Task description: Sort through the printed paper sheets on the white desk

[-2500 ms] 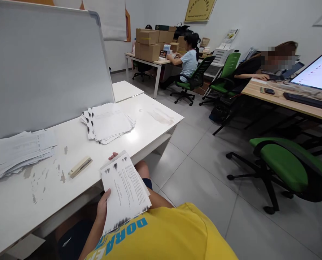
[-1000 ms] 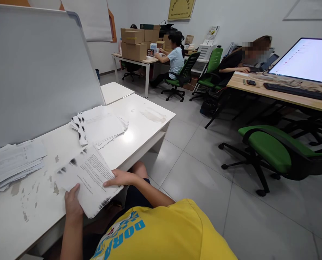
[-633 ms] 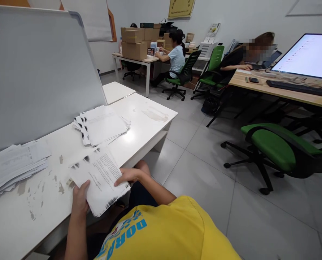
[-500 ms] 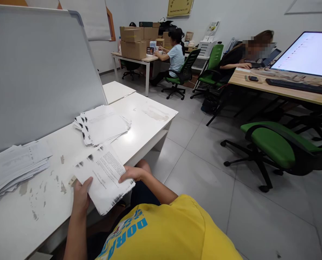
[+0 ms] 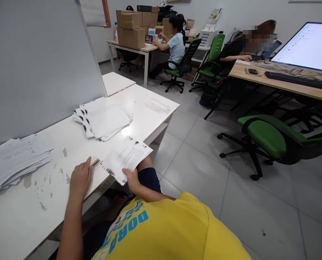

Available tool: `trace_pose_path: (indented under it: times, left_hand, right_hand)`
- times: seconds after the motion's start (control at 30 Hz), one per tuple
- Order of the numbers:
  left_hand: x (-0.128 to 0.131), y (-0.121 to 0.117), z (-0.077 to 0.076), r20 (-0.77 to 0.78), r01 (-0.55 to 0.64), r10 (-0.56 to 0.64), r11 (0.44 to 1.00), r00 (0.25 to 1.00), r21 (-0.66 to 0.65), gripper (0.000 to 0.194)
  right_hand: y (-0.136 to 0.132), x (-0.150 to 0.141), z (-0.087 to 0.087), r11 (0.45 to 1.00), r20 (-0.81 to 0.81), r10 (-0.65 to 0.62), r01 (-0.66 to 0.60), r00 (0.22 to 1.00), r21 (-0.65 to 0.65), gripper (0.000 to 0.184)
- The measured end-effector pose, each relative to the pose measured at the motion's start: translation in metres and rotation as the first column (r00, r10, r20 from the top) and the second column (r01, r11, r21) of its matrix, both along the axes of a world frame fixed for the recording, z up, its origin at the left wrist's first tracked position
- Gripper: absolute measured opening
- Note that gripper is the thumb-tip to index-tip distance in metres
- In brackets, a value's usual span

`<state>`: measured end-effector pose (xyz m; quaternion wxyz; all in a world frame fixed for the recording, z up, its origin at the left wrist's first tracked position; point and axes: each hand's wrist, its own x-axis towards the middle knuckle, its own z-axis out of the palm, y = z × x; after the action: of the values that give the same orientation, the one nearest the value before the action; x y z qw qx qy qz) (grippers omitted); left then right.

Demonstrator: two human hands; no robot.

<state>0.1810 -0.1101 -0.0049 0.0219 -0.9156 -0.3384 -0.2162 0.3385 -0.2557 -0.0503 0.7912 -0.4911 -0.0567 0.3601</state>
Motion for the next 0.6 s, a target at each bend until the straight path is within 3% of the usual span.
trace_pose_path:
  times: [0.17, 0.37, 0.6]
  left_hand:
    - [-0.002, 0.002, -0.003, 0.067, 0.07, -0.068, 0.997, 0.995, -0.041, 0.046]
    - [-0.004, 0.004, -0.005, 0.095, 0.046, -0.038, 0.996, 0.995, -0.075, 0.046]
    - [-0.007, 0.004, -0.006, 0.156, 0.159, -0.134, 0.975, 0.979, -0.156, 0.046]
  right_hand:
    - [-0.001, -0.008, -0.003, 1.0, 0.05, 0.011, -0.01, 0.999, -0.023, 0.049]
    - [-0.001, -0.015, -0.002, 0.999, 0.029, -0.01, 0.01, 1.0, -0.034, 0.044]
    - [0.012, -0.029, 0.0, 1.0, 0.017, -0.022, 0.022, 1.0, 0.005, 0.05]
